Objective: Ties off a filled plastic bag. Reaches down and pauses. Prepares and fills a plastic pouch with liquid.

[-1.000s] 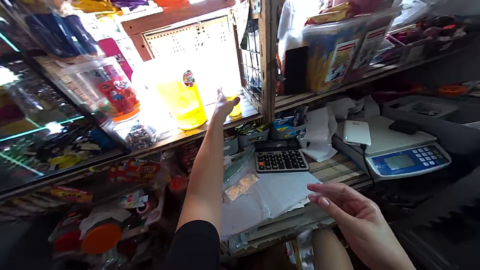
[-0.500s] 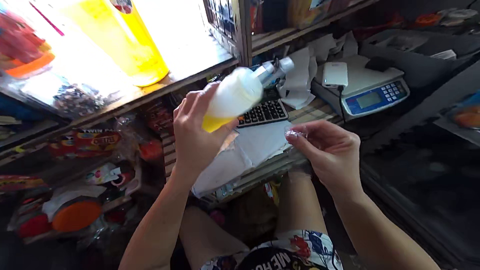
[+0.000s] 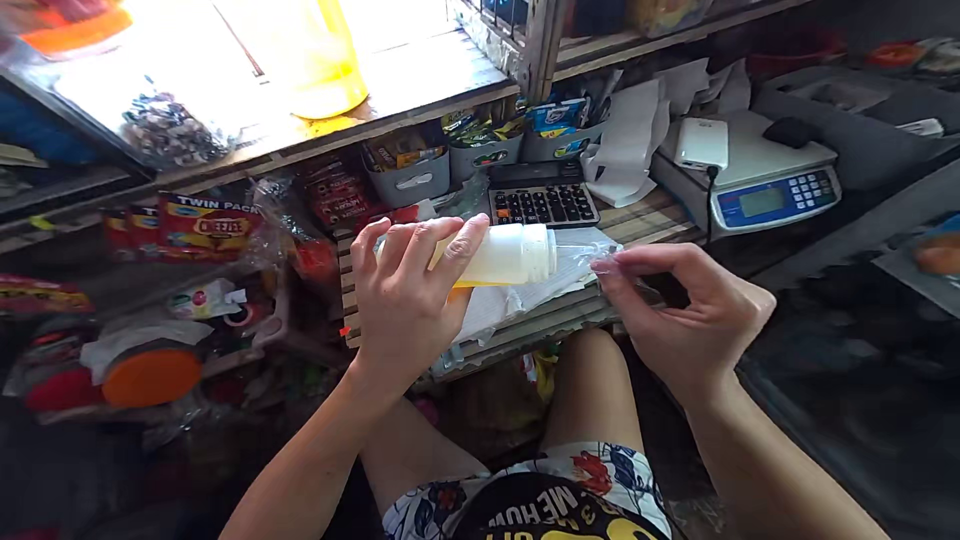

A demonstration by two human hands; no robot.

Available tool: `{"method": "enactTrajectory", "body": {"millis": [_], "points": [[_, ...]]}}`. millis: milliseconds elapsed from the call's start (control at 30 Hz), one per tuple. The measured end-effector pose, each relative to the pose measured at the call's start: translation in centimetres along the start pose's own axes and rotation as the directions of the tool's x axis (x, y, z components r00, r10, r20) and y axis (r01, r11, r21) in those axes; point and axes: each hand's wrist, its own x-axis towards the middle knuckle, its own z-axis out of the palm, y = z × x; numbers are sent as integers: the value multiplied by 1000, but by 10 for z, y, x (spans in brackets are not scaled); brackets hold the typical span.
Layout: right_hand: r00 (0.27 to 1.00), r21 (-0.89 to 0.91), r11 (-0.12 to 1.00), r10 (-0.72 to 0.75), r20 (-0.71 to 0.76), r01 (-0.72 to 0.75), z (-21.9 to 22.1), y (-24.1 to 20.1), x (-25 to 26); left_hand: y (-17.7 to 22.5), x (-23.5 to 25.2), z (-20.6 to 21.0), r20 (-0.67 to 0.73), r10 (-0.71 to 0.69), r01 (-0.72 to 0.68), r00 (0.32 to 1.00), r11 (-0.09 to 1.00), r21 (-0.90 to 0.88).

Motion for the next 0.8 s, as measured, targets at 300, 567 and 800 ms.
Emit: {"method": "enactTrajectory", "body": {"millis": [300,567,800], "points": [[993,119,986,107,50,-112,-7,0,0,-1,-13,12,104,-289,306,952,919,-249],[952,314,907,224,208,-282,-4,-6,2,1,-24,24,479,-356,579,802,661,-478],[964,289,923,216,153,-253,-6,-12,5,8,-17,5,152,-185,224,971,925,-306]]}}
